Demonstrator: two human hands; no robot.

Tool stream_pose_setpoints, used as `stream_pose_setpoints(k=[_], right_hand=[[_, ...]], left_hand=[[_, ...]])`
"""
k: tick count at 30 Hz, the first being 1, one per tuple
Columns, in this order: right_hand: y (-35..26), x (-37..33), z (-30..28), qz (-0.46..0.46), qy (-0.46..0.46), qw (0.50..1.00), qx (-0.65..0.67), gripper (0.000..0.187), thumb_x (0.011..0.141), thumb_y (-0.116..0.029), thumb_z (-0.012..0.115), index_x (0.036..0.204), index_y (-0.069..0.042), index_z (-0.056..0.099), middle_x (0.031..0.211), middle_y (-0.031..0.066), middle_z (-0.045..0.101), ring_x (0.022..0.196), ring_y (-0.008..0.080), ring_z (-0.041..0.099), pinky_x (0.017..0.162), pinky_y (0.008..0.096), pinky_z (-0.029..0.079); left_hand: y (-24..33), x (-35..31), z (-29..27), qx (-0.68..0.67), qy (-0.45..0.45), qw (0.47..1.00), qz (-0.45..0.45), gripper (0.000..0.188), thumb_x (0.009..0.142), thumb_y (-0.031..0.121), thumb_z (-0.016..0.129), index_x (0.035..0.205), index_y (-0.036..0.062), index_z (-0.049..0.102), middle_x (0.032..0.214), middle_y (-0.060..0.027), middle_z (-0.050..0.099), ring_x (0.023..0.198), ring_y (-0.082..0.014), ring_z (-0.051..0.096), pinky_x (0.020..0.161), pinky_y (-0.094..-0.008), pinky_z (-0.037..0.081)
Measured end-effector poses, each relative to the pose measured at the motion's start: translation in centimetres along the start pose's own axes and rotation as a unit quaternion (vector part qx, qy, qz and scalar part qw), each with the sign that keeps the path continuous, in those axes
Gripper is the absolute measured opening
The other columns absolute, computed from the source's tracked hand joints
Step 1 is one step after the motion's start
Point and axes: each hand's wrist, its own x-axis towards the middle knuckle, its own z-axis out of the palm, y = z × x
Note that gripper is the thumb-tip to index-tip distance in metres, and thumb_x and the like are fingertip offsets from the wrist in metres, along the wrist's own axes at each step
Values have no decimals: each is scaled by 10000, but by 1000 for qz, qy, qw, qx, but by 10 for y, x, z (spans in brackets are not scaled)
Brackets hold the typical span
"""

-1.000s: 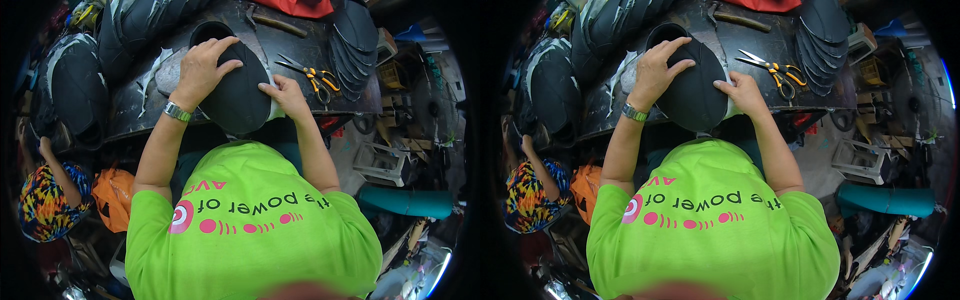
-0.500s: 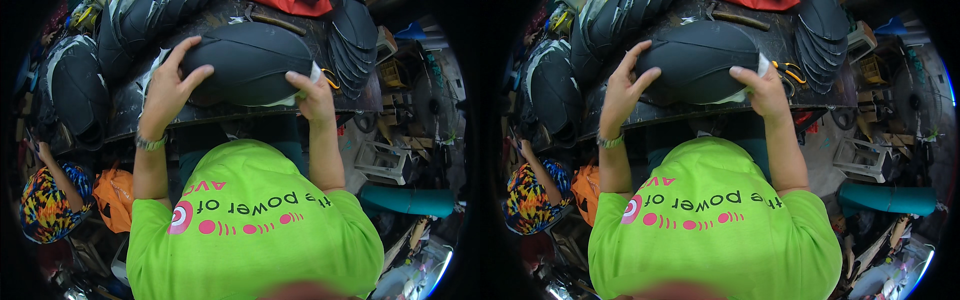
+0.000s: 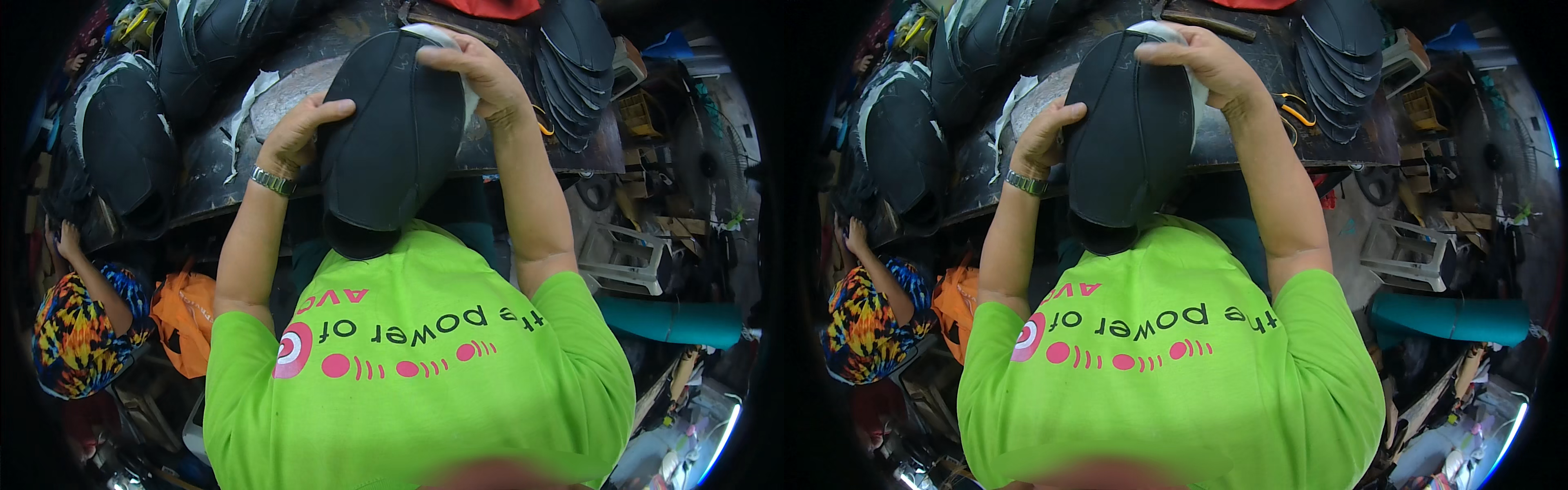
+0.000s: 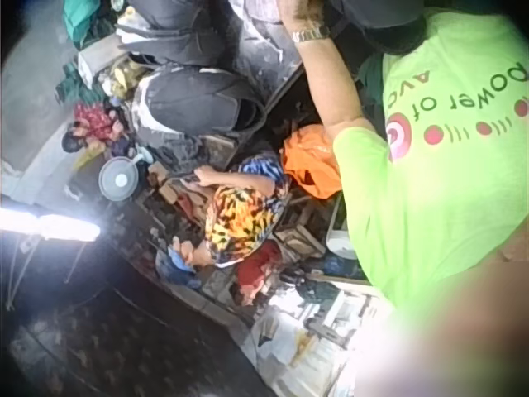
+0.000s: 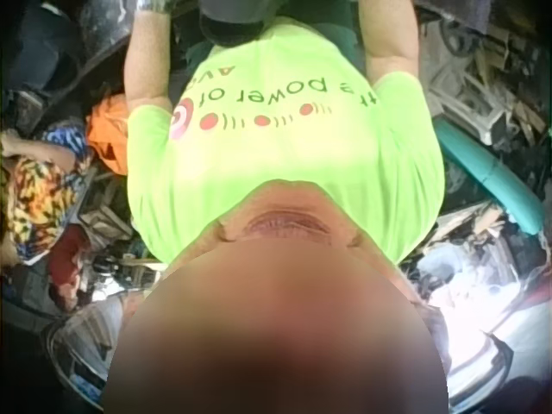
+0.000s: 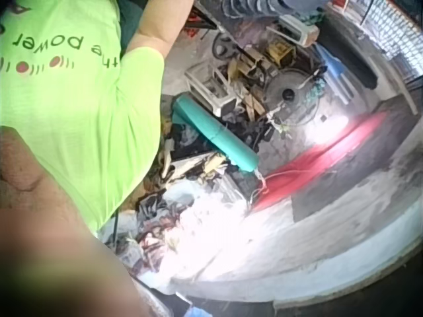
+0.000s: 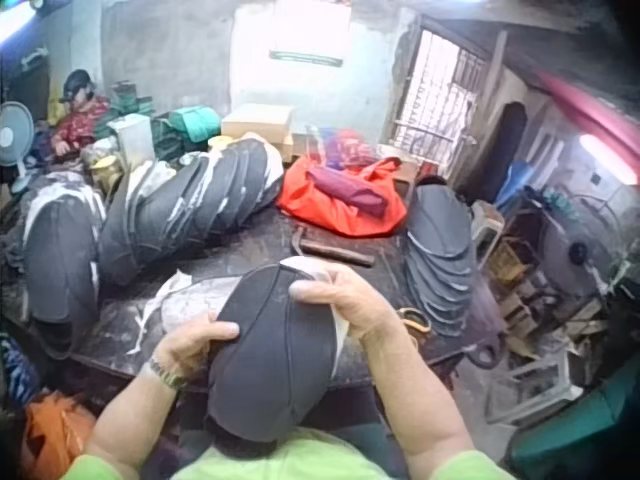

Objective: The person uses scissors to trim the edges of a black shoe upper, repeatedly rotating and repositioning the piece to cut along its perimeter. They remove excess material and continue trimming until the edges are shaped, then place the finished piece on a stack of similar parts.

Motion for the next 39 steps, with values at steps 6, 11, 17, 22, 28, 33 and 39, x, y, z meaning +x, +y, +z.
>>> stream_pose_setpoints(k=[6,11,17,22,28,33,39], right_hand=[[56,-20,2,69,92,925,362,468,898,-172,732,1305,-11,565,1186,116,679,1011,199,694,924,365,546],[57,-22,11,139,81,961,225,381,838,-117,788,1148,31,622,1103,115,704,959,190,705,921,362,547],[40,-16,24,13,82,995,-48,603,779,-74,821,1321,11,569,1208,105,680,1079,195,661,1018,342,491],[54,-1,21,-111,95,978,-147,626,813,-96,802,1383,-51,545,1251,89,650,1061,167,644,972,293,504],[57,-19,-3,-64,105,879,-460,519,874,-132,741,1368,-169,588,1060,103,672,823,142,625,772,273,534],[38,-44,-29,8,120,890,-439,349,890,-193,736,1213,-71,683,978,80,700,824,133,633,776,286,531],[52,-61,-5,117,49,987,-99,541,859,-226,769,1302,38,605,1082,92,695,840,128,652,769,269,541]], left_hand=[[-6,5,0,-50,130,983,121,312,853,143,762,1133,41,670,1053,-92,722,910,-177,702,827,-319,576],[8,0,-2,-25,76,994,80,376,829,138,780,1172,42,657,1060,-79,714,942,-182,686,871,-325,557],[38,10,-16,133,74,982,110,467,838,184,795,1245,24,629,1128,-103,694,1049,-187,661,953,-332,525],[33,19,-17,163,48,978,118,414,880,160,758,1246,11,635,1090,-73,707,951,-166,693,870,-289,561],[16,29,-27,257,129,954,87,414,893,79,715,1290,10,620,1079,-76,716,888,-113,683,774,-254,563],[9,25,-30,199,129,964,122,351,903,70,705,1244,12,647,1045,-53,721,854,-116,690,762,-253,572],[4,14,-27,32,109,976,185,274,904,36,699,1177,31,675,1054,-70,728,867,-152,714,776,-275,595]])
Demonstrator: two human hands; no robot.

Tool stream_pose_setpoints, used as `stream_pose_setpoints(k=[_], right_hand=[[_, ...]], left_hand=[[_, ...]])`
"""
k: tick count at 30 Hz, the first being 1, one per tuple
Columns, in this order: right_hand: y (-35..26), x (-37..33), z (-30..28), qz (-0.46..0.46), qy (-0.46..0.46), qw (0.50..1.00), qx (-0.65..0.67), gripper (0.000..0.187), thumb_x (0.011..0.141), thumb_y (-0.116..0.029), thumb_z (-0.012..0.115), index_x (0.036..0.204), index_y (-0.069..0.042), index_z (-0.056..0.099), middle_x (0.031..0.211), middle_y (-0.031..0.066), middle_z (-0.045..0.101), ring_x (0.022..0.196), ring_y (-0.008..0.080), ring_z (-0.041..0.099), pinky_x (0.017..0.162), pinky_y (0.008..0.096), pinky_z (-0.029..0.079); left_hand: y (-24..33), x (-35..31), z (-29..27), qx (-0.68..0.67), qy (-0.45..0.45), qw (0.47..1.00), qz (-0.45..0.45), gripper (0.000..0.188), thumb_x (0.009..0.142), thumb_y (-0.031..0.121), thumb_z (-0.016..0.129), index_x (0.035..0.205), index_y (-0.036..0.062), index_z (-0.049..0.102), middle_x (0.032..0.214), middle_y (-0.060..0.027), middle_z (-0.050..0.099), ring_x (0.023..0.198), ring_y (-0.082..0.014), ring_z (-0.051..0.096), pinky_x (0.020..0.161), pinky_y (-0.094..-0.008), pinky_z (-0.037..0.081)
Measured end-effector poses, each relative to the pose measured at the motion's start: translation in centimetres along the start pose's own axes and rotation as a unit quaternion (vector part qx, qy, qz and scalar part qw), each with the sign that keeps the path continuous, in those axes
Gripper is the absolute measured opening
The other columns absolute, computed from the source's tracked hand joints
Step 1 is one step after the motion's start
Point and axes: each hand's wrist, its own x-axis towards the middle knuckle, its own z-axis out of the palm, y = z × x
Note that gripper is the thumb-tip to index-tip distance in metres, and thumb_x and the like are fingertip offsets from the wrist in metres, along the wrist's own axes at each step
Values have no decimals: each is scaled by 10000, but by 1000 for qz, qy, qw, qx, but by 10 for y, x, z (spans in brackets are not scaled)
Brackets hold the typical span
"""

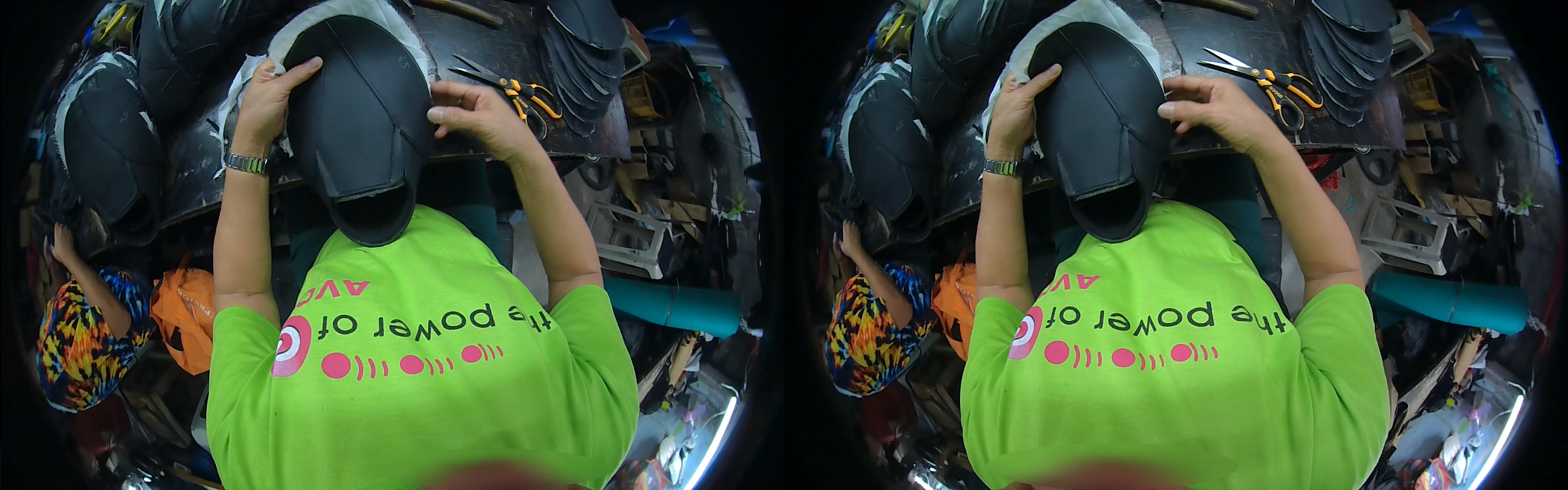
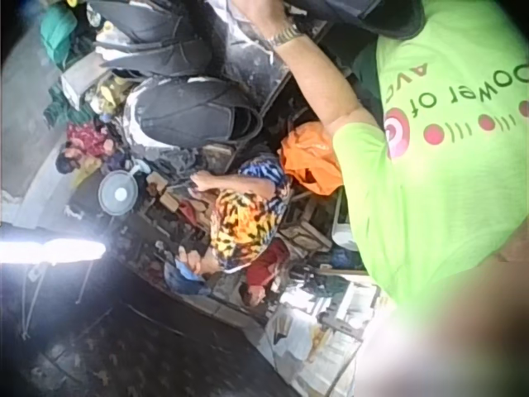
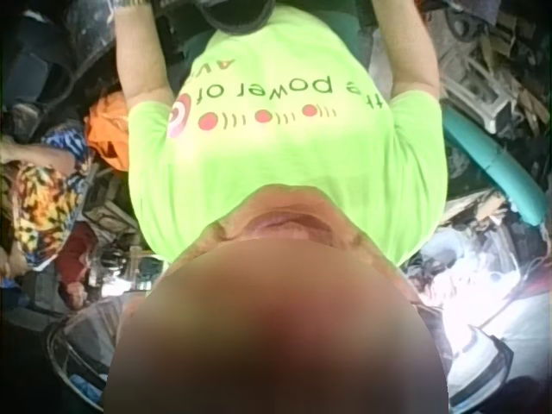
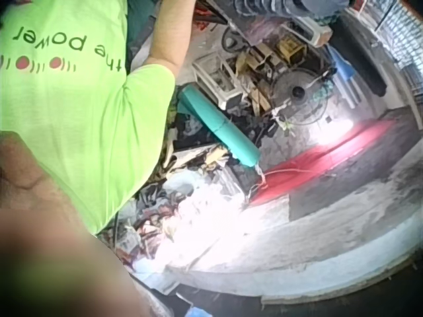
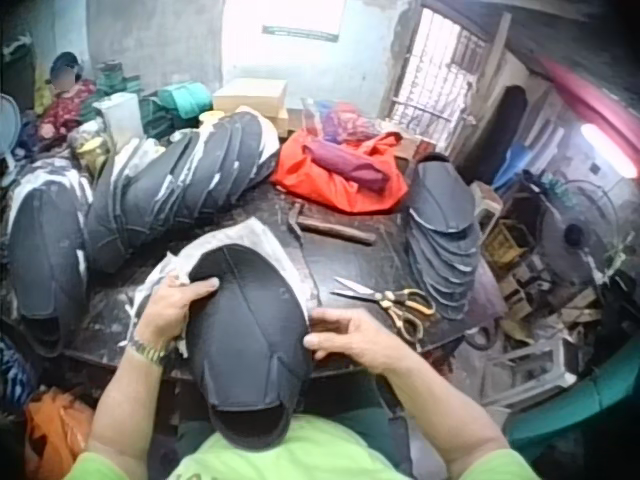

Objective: The person uses scissors to trim the edges of a black shoe upper, repeatedly rotating and repositioning the piece to cut along its perimeter. They remove excess material and continue trimming until the edges are shaped, then place the finished piece on a stack of similar parts.

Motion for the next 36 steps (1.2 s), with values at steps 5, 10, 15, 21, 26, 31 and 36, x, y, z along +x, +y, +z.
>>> stream_pose_setpoints(k=[5,10,15,21,26,31,36], right_hand=[[9,6,25,66,-46,974,210,274,885,-175,753,1103,-33,669,919,-14,687,673,41,581,656,194,492],[8,16,34,85,-21,931,353,210,892,-151,739,1068,-58,670,859,-39,675,649,21,556,649,182,479],[-6,8,43,91,-78,908,401,293,881,-109,734,1148,-39,639,962,10,694,789,75,649,816,247,538],[-9,3,57,91,20,907,410,292,873,-74,733,1147,-45,636,1032,38,691,889,109,674,913,282,536],[1,4,49,86,51,866,490,237,873,-50,731,1089,-65,634,1021,30,672,811,92,632,814,235,524],[-1,0,39,105,15,871,480,233,874,-39,728,1082,-61,627,1024,27,660,781,77,612,754,190,496],[-5,0,37,20,27,938,344,183,880,-28,716,1047,-49,645,957,19,668,743,76,596,706,186,492]], left_hand=[[5,-6,-13,-49,-7,999,11,296,907,14,689,1200,43,655,1067,-69,722,899,-159,713,791,-284,596],[8,-12,-16,-57,-17,998,19,248,933,55,681,1180,49,663,1045,-50,721,922,-149,701,807,-297,578],[5,-13,-16,-63,-13,998,9,287,928,62,687,1211,46,643,1052,-53,717,919,-150,702,808,-294,585],[-1,-10,-25,-56,-23,997,-42,386,921,46,689,1292,21,582,1086,-69,706,921,-158,708,822,-291,593],[-2,-14,-22,-100,-42,994,-25,378,925,64,687,1285,14,582,1079,-76,708,918,-166,712,817,-290,597],[0,-20,-14,-44,3,999,-27,405,919,88,693,1298,12,571,1070,-75,707,925,-162,706,824,-284,588],[1,-23,-14,-50,26,997,-44,453,898,149,720,1302,10,569,1063,-85,704,946,-170,692,839,-297,573]])
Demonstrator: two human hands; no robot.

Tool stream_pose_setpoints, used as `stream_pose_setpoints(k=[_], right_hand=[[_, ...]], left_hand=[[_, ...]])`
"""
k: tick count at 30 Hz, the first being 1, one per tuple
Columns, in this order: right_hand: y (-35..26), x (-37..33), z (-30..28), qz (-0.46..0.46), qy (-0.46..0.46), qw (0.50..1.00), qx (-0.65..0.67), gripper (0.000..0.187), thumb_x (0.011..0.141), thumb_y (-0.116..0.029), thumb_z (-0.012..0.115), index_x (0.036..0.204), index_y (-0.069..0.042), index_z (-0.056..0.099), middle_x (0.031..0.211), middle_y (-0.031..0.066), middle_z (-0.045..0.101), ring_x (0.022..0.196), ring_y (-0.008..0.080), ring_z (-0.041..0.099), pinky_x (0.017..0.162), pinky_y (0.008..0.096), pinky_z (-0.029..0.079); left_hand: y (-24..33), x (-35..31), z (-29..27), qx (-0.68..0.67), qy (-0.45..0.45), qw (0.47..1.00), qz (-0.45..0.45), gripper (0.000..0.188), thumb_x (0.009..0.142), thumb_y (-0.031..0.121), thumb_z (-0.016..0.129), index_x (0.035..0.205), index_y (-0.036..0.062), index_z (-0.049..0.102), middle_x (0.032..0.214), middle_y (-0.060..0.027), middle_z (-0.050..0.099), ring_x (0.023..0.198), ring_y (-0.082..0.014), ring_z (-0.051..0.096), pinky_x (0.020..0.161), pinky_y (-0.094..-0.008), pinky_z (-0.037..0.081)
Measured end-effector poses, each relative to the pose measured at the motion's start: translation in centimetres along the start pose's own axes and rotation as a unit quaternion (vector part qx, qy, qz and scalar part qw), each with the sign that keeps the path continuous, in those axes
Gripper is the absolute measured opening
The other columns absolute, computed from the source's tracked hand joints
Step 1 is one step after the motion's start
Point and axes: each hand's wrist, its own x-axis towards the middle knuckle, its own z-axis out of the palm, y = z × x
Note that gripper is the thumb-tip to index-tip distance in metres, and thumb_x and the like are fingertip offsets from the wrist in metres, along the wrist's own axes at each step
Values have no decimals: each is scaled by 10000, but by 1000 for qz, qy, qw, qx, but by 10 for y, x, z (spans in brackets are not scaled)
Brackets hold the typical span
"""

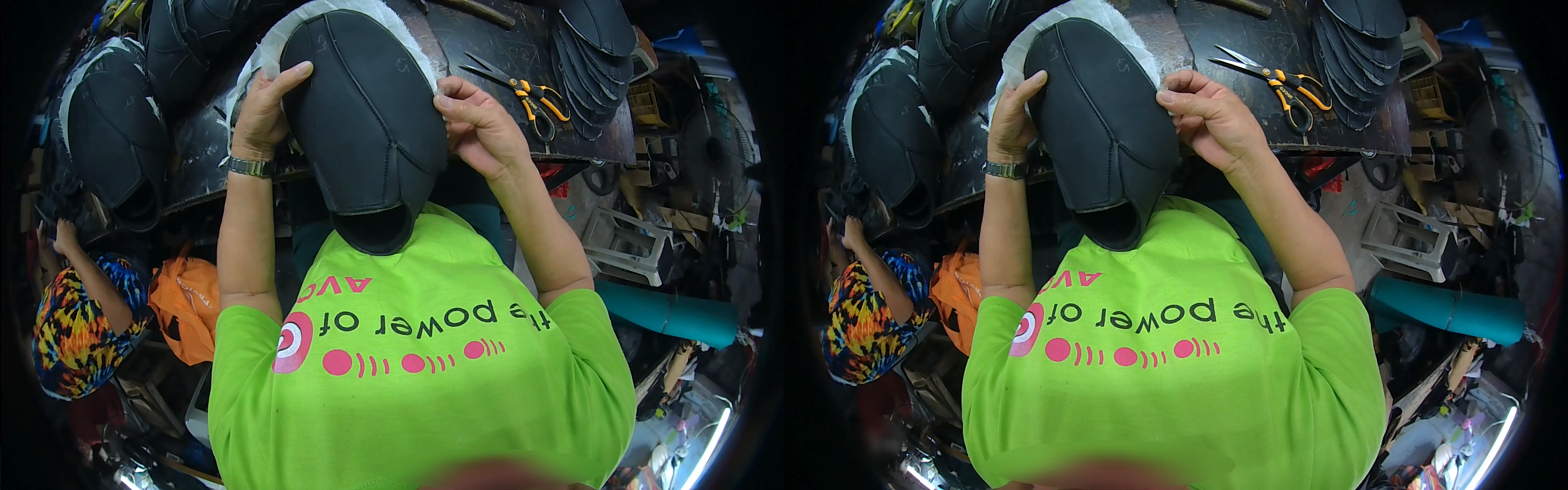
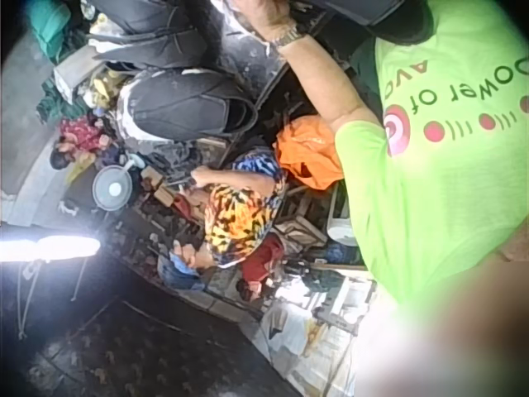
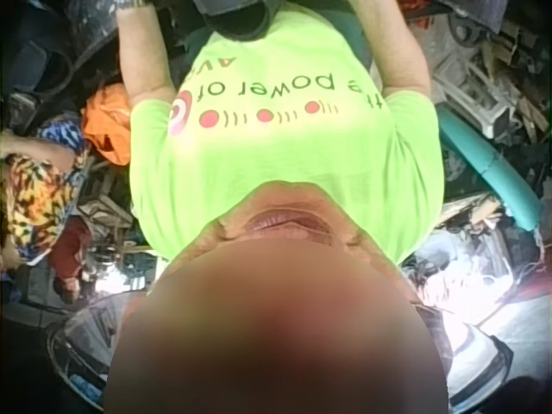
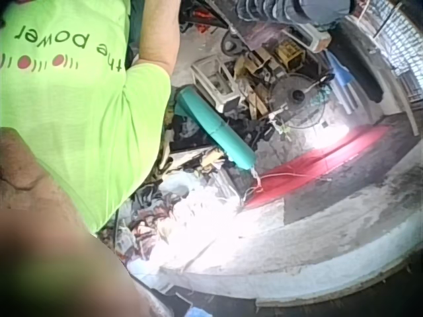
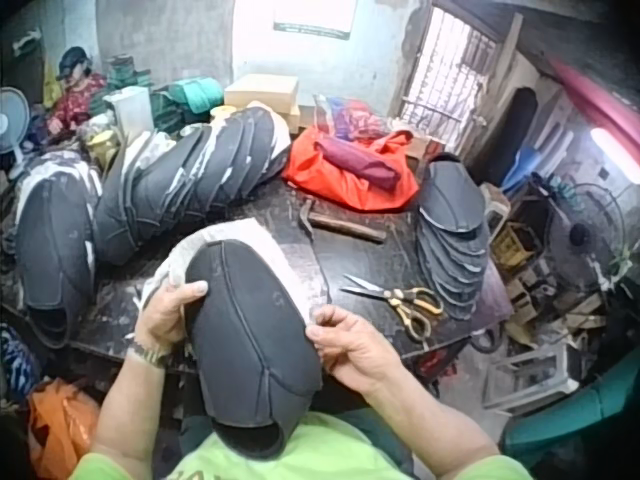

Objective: The person uses scissors to trim the edges of a black shoe upper, repeatedly rotating and repositioning the piece to cut along its perimeter. They remove excess material and continue trimming until the edges are shaped, then place the finished piece on a stack of similar parts.

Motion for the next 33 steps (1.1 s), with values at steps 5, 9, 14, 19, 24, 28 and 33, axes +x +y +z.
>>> stream_pose_setpoints(k=[5,9,14,19,24,28,33], right_hand=[[1,-1,-1,-188,45,951,-241,167,853,-40,745,988,-62,650,878,-10,641,759,67,580,675,210,445],[3,-1,-2,-176,50,948,-260,183,848,-47,751,999,-65,650,875,-14,640,763,69,584,665,204,449],[0,-1,-19,29,-2,999,29,306,876,-163,746,1152,-62,661,951,38,701,838,100,662,664,207,484],[6,20,-28,111,-136,981,79,639,831,-442,776,1262,3,616,1077,130,713,934,192,712,713,330,586],[-8,14,-5,48,-147,988,-1,638,852,-465,747,1244,22,621,1142,168,703,1035,234,705,837,374,599],[-21,12,19,20,-129,991,-16,493,930,-342,691,1254,22,613,1146,150,702,1023,233,705,881,336,581],[-20,13,30,-20,-81,994,-71,394,980,-209,636,1291,26,578,1168,122,691,1030,193,691,907,318,568]], left_hand=[[8,2,0,17,-29,994,-103,514,866,207,756,1298,-1,570,1113,-101,690,999,-197,676,873,-330,565],[12,8,6,66,-21,996,-60,493,855,206,771,1269,2,598,1109,-97,694,1004,-199,678,910,-331,555],[24,23,8,141,-53,989,0,497,847,156,781,1287,18,593,1117,-91,697,1020,-187,678,944,-329,541],[25,25,14,115,-111,986,50,449,865,160,762,1267,27,615,1126,-74,701,1021,-173,678,948,-311,534],[32,32,10,128,-115,984,47,565,840,106,765,1356,38,545,1190,-73,670,1096,-173,646,1005,-327,493],[38,35,0,165,-112,978,61,521,852,116,762,1332,37,575,1188,-69,676,1102,-171,641,1010,-318,480],[27,34,-9,-25,-178,983,36,387,929,240,686,1241,18,629,1115,-62,705,1006,-163,682,926,-306,543]])
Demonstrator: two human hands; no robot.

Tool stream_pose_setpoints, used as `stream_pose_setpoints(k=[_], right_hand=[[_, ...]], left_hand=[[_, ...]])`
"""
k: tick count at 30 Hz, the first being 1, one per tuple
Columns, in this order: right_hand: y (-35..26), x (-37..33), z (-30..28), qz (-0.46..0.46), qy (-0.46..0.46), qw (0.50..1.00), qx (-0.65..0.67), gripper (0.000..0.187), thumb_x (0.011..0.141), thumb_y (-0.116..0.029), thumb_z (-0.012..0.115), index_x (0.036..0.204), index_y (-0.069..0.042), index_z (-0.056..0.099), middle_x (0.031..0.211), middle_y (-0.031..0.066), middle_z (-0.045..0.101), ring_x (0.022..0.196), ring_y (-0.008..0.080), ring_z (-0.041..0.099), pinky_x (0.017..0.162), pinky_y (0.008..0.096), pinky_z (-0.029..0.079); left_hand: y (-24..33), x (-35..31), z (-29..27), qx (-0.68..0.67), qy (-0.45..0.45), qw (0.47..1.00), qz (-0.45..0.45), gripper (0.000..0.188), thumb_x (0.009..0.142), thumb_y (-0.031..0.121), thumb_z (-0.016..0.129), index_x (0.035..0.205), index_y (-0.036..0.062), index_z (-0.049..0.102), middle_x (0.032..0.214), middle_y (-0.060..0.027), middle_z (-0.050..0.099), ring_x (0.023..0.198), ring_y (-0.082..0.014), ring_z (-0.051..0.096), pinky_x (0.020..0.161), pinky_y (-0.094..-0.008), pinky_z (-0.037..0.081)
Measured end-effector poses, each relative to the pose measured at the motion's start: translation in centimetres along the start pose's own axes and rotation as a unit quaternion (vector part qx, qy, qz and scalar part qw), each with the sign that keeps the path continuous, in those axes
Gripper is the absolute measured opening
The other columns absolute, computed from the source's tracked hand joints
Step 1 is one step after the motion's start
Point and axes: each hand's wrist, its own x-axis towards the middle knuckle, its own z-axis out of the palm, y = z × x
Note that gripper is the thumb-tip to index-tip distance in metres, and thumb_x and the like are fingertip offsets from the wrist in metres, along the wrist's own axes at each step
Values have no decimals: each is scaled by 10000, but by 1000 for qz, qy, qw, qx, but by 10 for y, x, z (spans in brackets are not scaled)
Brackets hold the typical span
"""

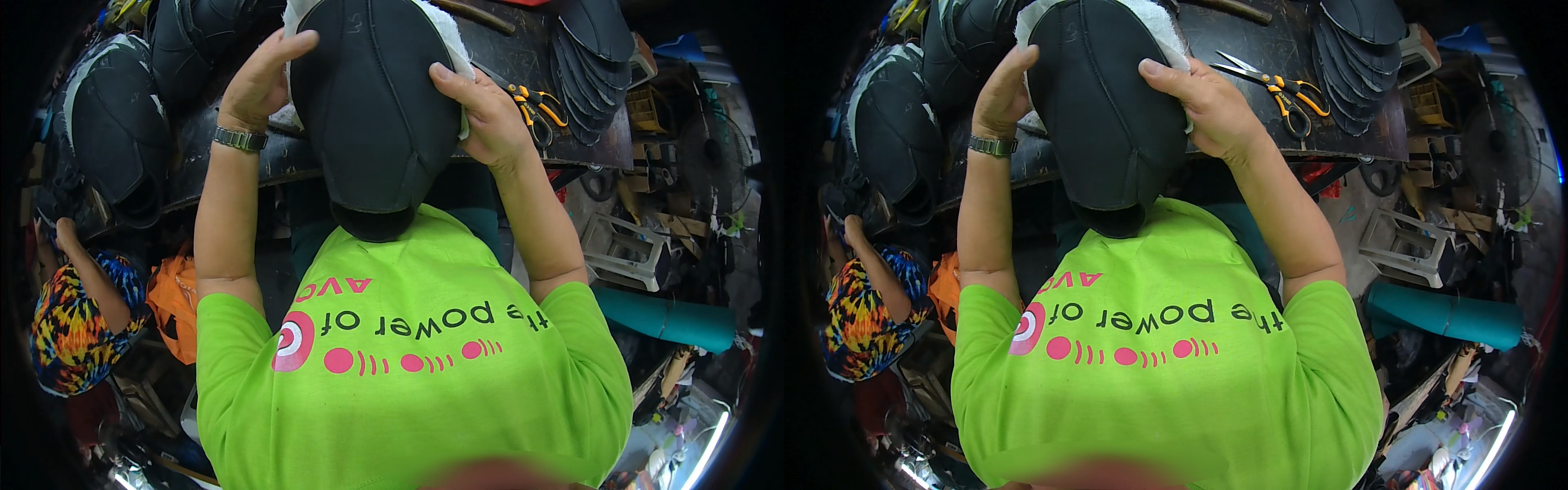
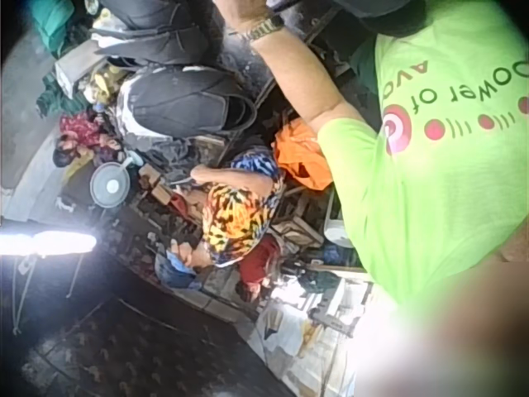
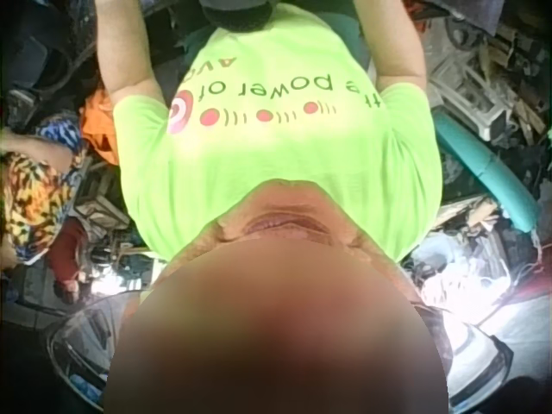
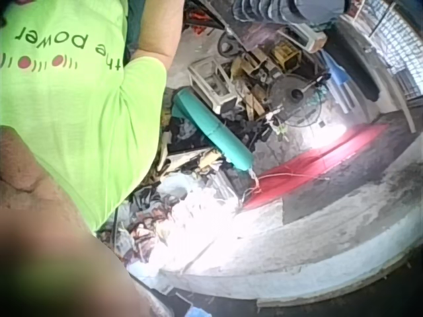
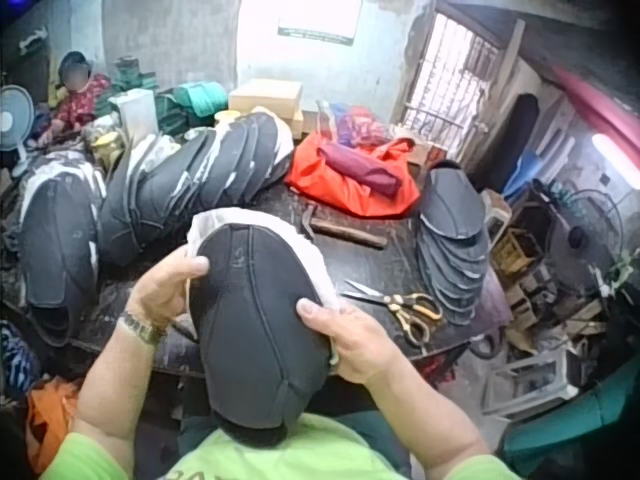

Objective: The person uses scissors to trim the edges of a black shoe upper, repeatedly rotating and repositioning the piece to cut along its perimeter. They remove excess material and continue trimming until the edges are shaped, then place the finished piece on a stack of similar parts.

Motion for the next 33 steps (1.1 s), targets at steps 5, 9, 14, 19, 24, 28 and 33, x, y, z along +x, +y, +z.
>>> stream_pose_setpoints(k=[5,9,14,19,24,28,33], right_hand=[[10,4,3,-79,-3,995,-65,447,982,-172,625,1382,-8,512,1235,100,650,1080,162,654,942,304,549],[17,10,-4,-122,14,980,-156,496,979,-125,599,1447,-35,463,1283,83,616,1140,162,614,984,313,505],[27,16,-25,-217,60,866,-447,603,942,-169,619,1476,-7,390,1393,230,536,1263,327,548,1065,395,431],[27,-8,-39,-110,20,848,-517,624,917,-150,653,1469,-13,398,1467,232,476,1361,356,472,1125,389,367],[23,-28,-37,-87,40,857,-507,618,890,-130,675,1443,-22,420,1408,237,520,1263,381,537,1065,407,424],[22,-50,-55,-91,40,793,-601,326,884,-167,691,1157,-20,590,1106,209,651,959,356,635,819,432,486],[37,-104,-83,197,-128,802,-550,250,907,-248,666,912,2,676,781,126,683,625,195,679,578,355,531]], left_hand=[[-7,-16,15,-28,30,996,-84,405,920,224,694,1249,1,616,1112,-73,697,980,-176,679,890,-329,554],[10,-11,34,125,41,988,-85,419,864,151,748,1218,-34,620,1098,-93,694,981,-171,670,891,-315,540],[5,4,34,221,91,965,-109,407,883,113,698,1256,-18,600,1107,-47,677,979,-127,644,885,-267,499],[-29,9,8,235,114,958,-121,439,935,135,659,1327,-29,550,1138,-44,645,987,-112,602,885,-244,473],[-37,5,2,210,104,970,-70,417,948,141,649,1317,-30,555,1127,-44,645,966,-111,598,862,-241,473],[-36,1,4,200,104,972,-63,410,945,146,650,1302,-36,561,1127,-45,638,962,-110,584,856,-242,466],[-39,1,-1,225,100,968,-39,437,936,148,661,1313,-44,553,1145,-54,630,999,-124,576,888,-245,450]])
